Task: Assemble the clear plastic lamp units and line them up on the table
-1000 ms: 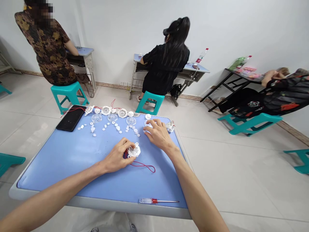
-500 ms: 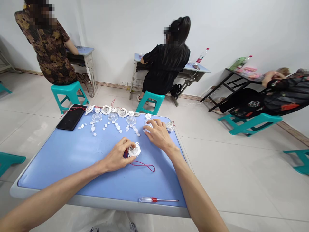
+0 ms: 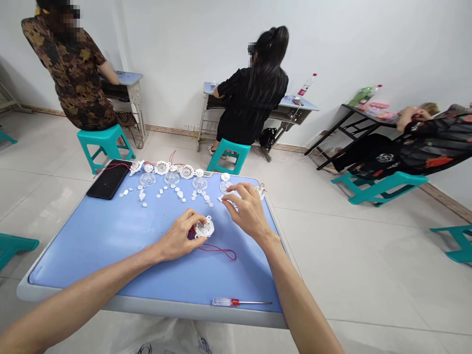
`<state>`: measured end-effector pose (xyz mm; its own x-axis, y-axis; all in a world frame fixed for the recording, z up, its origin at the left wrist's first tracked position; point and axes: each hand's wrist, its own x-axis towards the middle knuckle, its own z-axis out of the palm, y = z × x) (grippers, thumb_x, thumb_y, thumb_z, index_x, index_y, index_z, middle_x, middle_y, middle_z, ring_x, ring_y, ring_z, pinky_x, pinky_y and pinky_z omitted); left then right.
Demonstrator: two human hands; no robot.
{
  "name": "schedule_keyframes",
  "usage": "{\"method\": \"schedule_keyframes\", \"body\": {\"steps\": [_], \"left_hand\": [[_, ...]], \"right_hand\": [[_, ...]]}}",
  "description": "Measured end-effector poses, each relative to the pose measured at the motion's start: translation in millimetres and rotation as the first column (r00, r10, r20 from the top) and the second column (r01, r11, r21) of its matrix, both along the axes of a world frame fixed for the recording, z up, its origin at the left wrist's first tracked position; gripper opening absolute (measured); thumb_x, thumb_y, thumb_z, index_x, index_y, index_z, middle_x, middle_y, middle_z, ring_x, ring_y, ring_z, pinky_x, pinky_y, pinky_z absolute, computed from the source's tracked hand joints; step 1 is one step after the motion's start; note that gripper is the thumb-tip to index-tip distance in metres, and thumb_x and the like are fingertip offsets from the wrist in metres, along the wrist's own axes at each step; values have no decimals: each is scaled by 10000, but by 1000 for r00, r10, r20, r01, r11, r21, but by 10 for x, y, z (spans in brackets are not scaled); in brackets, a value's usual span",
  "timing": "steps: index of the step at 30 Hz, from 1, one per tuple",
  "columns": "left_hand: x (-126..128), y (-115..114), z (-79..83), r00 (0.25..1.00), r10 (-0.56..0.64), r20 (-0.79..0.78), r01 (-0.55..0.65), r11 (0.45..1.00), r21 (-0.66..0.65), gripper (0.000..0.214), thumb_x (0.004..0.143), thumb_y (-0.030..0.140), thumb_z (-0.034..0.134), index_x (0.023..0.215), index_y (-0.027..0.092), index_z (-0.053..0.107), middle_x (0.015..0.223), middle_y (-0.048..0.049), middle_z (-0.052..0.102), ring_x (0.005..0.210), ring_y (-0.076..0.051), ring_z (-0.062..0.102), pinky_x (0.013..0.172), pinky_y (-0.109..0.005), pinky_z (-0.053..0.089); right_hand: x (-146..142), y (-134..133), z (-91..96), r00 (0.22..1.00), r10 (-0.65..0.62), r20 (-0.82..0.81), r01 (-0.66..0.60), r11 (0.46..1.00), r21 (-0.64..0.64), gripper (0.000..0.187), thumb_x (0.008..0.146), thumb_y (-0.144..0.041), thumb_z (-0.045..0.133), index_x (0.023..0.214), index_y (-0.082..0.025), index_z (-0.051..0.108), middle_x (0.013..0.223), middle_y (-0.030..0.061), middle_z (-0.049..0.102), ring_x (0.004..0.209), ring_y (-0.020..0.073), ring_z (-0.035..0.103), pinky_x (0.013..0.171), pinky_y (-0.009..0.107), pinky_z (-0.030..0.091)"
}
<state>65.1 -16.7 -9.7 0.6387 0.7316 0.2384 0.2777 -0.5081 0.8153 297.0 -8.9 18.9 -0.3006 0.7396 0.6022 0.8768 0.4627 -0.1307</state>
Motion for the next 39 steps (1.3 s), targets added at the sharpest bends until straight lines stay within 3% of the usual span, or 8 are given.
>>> {"method": "schedule_keyframes", "body": {"steps": [6,11,21,30,39], "left_hand": [[1,2,-11,1000,-6,19,6,1000,-16,298,773,147,633,1058,205,567,997,-23,507,859,-161,538,804,-292,475],[-3,7,-11,1000,-6,16,6,1000,-9,291,779,150,630,1059,198,568,979,-22,499,825,-152,527,770,-285,476],[-7,2,2,1000,-2,20,2,1000,19,287,792,152,621,1072,198,576,982,-25,511,848,-156,537,778,-281,466],[-12,2,3,999,-22,29,21,999,44,301,819,156,606,1113,212,568,1012,-31,534,921,-175,557,826,-298,474],[-15,-7,-16,999,-23,22,22,997,67,305,816,150,615,1112,200,560,1025,-34,529,908,-166,558,818,-287,477]], "right_hand": [[-225,-370,108,963,149,-226,-167,984,-60,76,891,-159,599,894,-226,634,906,53,646,910,211,567,812,390,481],[-351,-570,40,943,192,-271,-243,956,-167,98,876,-162,624,943,-232,615,889,46,639,874,209,573,788,396,481],[-313,-559,-73,942,190,-277,-252,945,-208,138,852,-195,643,984,-233,628,1013,73,628,957,222,596,823,392,512],[-349,-555,-84,925,161,-343,-270,916,-298,137,911,-290,586,1025,-255,653,1015,76,649,940,212,642,812,377,546],[-348,-561,-71,919,172,-354,-284,912,-296,107,892,-219,615,993,-239,643,990,61,638,912,186,624,794,344,532]]}}
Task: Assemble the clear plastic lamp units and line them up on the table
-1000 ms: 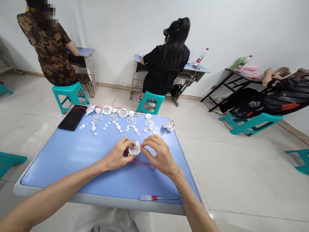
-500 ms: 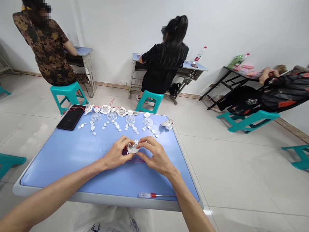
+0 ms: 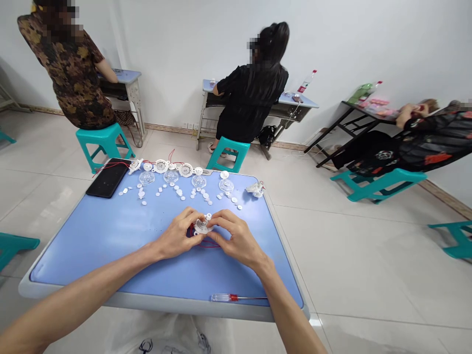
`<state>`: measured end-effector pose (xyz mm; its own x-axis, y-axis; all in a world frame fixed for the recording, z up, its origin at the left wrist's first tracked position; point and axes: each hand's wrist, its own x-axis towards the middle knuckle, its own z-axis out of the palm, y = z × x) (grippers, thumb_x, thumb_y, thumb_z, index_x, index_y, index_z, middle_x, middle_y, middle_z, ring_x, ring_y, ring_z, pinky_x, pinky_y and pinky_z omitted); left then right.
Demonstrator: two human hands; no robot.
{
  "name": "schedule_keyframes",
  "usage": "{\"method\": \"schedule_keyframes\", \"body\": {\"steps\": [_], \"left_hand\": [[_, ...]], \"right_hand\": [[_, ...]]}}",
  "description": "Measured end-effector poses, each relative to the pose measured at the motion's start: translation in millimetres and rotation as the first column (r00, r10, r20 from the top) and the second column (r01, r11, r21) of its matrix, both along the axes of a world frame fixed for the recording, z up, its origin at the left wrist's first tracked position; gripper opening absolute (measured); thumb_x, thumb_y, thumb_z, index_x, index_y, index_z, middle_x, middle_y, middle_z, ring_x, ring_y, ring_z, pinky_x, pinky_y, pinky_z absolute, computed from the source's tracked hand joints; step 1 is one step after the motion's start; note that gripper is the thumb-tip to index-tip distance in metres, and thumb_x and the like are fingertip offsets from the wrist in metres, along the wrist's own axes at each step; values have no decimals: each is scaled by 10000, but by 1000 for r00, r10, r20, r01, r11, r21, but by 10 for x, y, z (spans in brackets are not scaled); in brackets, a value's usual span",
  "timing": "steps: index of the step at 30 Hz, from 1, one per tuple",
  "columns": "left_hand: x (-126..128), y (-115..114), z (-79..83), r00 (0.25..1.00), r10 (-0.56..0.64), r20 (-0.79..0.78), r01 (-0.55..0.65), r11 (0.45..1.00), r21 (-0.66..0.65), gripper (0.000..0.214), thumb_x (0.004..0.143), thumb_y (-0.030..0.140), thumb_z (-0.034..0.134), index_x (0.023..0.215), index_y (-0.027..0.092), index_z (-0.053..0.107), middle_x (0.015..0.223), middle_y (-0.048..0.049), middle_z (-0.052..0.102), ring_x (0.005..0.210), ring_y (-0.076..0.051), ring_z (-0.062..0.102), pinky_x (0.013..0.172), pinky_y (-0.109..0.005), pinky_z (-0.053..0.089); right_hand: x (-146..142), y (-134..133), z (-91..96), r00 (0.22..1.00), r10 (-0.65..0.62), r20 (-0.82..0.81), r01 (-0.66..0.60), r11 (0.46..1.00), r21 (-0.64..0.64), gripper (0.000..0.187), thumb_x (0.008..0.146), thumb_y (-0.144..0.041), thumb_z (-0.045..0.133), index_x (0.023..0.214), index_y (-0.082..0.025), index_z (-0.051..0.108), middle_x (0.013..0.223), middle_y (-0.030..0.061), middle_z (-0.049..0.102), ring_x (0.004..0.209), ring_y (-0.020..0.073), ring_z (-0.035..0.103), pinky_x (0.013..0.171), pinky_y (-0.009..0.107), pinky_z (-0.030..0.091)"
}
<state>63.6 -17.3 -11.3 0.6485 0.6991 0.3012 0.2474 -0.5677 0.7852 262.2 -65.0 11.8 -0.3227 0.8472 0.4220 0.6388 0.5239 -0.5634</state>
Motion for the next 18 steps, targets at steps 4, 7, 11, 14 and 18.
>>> {"method": "schedule_keyframes", "body": {"steps": [4,7,11,14,18], "left_hand": [[-2,-12,9,1000,-6,-17,6,1000,30,289,831,146,596,1111,204,553,1042,-36,519,922,-169,554,839,-293,477],[3,-24,7,1000,-2,-30,4,999,40,301,828,133,592,1114,215,547,1057,-36,517,920,-171,554,847,-298,476],[12,-31,-8,999,-1,-43,3,999,39,299,838,147,587,1125,219,539,1061,-38,511,916,-175,558,840,-300,480],[17,-33,-18,999,1,-47,1,999,46,288,845,156,582,1123,219,538,1047,-38,508,901,-176,555,831,-306,486],[17,-37,-22,999,-1,-53,4,998,57,298,840,144,576,1126,216,534,1052,-43,505,894,-177,554,826,-313,491]], "right_hand": [[-17,-20,20,999,-21,43,22,1000,-6,112,887,-219,615,995,-239,634,979,62,636,909,195,618,791,354,536],[-33,-48,35,992,-48,118,48,999,-4,157,897,-225,598,1051,-244,621,1007,72,635,920,206,618,790,369,544],[-67,-92,74,957,-88,276,80,996,40,184,926,-233,557,1099,-245,617,993,81,636,893,214,612,737,369,550],[-107,-116,108,922,-121,369,90,991,100,168,950,-241,511,1057,-251,641,966,81,648,868,215,612,692,356,544],[-152,-132,136,896,-136,423,95,989,117,177,968,-236,478,1003,-247,651,936,74,658,855,207,620,670,333,532]]}}
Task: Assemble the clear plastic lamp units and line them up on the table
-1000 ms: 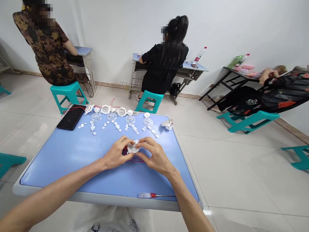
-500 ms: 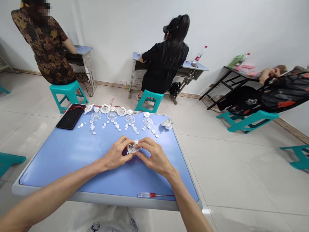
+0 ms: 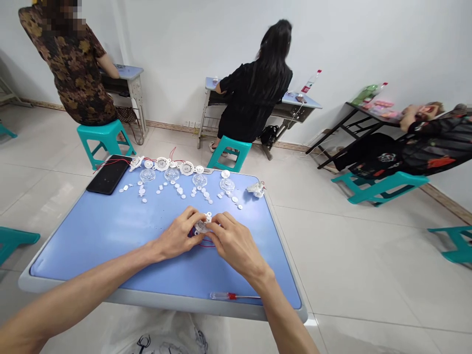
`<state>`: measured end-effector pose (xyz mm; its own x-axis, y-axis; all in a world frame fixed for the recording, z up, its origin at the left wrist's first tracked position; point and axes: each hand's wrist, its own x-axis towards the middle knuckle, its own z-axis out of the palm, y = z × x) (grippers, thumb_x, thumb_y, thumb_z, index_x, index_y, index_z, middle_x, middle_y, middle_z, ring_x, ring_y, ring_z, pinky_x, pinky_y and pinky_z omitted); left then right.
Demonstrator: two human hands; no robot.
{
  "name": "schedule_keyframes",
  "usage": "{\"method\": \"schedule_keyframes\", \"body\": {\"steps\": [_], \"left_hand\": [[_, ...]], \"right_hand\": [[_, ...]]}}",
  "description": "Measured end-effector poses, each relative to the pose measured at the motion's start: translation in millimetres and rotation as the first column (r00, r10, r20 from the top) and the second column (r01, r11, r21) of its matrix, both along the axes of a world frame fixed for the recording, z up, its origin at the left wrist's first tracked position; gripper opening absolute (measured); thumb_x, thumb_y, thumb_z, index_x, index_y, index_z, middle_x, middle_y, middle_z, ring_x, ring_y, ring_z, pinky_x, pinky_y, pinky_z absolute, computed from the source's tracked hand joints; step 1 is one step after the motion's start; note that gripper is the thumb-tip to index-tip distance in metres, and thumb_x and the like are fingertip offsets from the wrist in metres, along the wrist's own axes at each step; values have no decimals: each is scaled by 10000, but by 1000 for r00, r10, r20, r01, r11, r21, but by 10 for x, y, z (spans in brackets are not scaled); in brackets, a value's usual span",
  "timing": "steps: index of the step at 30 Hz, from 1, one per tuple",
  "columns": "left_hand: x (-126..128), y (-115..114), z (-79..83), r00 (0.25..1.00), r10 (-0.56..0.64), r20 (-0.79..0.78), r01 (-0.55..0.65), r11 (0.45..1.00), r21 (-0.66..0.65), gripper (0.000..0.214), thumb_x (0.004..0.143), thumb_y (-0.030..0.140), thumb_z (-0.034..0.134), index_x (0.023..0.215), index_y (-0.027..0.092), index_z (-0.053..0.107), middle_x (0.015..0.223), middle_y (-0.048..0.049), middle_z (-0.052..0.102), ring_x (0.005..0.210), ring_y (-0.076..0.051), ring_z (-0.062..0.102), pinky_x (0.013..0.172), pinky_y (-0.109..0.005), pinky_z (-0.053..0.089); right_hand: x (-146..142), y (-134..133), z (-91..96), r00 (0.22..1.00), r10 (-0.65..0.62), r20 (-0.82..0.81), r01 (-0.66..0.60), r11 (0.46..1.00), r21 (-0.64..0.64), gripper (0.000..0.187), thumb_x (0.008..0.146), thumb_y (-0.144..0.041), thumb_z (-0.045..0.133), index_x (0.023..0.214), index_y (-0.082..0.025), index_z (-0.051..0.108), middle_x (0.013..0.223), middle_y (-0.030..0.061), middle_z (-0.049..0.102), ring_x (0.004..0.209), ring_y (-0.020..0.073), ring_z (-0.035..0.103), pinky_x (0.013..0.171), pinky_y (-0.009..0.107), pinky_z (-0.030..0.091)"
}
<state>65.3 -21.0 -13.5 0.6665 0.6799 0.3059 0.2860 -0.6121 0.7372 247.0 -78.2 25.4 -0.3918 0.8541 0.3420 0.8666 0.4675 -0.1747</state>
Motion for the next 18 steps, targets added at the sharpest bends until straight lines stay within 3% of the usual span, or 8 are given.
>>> {"method": "schedule_keyframes", "body": {"steps": [18], "left_hand": [[0,-9,-11,1000,-15,-24,16,1000,24,270,846,143,562,1105,213,537,1048,-40,492,869,-170,550,805,-302,489]], "right_hand": [[-17,55,109,997,-73,-9,70,979,-189,126,911,-240,537,926,-249,662,888,36,671,797,194,648,596,306,490]]}}
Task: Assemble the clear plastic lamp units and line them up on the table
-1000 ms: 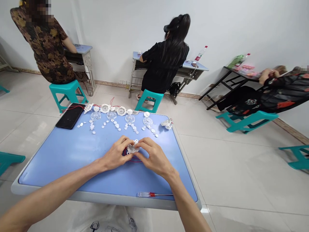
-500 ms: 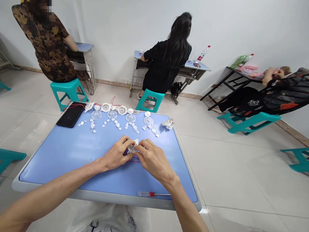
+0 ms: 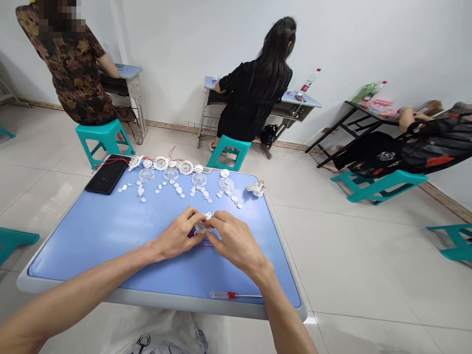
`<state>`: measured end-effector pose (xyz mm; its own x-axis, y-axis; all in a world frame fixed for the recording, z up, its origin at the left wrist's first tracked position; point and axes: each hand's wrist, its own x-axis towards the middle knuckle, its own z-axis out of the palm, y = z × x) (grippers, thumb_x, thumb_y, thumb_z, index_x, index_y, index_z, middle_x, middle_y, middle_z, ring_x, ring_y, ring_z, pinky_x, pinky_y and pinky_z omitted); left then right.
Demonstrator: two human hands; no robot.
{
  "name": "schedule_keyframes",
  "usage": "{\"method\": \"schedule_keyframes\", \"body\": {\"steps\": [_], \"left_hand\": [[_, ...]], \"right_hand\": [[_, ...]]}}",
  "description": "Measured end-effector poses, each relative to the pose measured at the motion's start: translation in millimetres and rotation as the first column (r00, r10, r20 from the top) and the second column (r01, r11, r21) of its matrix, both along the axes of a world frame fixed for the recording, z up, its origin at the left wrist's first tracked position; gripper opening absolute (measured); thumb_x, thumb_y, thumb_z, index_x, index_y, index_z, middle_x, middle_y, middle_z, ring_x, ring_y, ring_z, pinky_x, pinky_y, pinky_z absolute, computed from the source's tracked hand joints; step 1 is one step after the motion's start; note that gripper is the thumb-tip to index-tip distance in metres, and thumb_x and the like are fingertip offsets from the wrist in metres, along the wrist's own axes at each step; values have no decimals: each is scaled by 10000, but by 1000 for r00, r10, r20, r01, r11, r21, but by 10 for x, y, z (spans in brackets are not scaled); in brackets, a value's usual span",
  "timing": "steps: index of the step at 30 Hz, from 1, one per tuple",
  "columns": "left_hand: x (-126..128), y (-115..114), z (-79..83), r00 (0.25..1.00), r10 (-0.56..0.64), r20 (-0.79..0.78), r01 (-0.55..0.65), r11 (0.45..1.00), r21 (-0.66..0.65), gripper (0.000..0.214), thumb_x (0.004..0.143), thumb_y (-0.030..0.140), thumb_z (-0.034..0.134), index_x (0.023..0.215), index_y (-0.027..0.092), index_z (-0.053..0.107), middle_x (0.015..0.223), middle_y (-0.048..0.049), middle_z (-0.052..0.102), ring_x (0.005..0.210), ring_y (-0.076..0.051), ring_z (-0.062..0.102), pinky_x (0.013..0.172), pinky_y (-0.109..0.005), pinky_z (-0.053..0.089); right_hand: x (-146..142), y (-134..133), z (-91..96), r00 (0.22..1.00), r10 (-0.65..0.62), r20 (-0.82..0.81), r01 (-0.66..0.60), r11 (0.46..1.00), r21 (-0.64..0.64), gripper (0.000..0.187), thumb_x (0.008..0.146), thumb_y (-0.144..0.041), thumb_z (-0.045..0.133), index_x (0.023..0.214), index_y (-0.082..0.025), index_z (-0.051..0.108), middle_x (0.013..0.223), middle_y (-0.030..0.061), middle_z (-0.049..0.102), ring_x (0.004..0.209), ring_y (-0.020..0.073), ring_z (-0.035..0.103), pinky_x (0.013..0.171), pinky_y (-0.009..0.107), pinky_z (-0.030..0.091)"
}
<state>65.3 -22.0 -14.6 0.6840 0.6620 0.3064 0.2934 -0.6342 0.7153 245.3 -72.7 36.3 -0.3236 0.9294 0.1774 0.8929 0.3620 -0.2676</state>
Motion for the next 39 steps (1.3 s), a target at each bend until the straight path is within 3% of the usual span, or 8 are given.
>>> {"method": "schedule_keyframes", "body": {"steps": [18,28,39], "left_hand": [[4,3,21,1000,-6,-21,6,1000,-3,244,834,120,558,1066,193,546,1019,-40,487,866,-173,542,810,-300,486],[3,1,26,1000,-12,-25,12,1000,-1,243,842,123,550,1072,200,537,1025,-40,483,876,-173,543,814,-294,481],[5,7,-4,999,-15,-29,15,1000,4,231,857,149,543,1083,200,534,1040,-43,484,875,-170,546,806,-291,483]], "right_hand": [[-58,-8,-79,994,-90,64,86,995,55,84,847,-198,565,864,-227,642,886,34,696,771,182,652,529,270,396],[-54,11,-58,984,-169,-63,155,972,-176,119,876,-259,550,917,-230,657,938,25,661,830,177,635,692,298,467],[-15,40,-72,927,-222,-302,125,943,-309,111,851,-273,574,864,-232,677,859,25,678,766,174,633,704,304,496]]}}
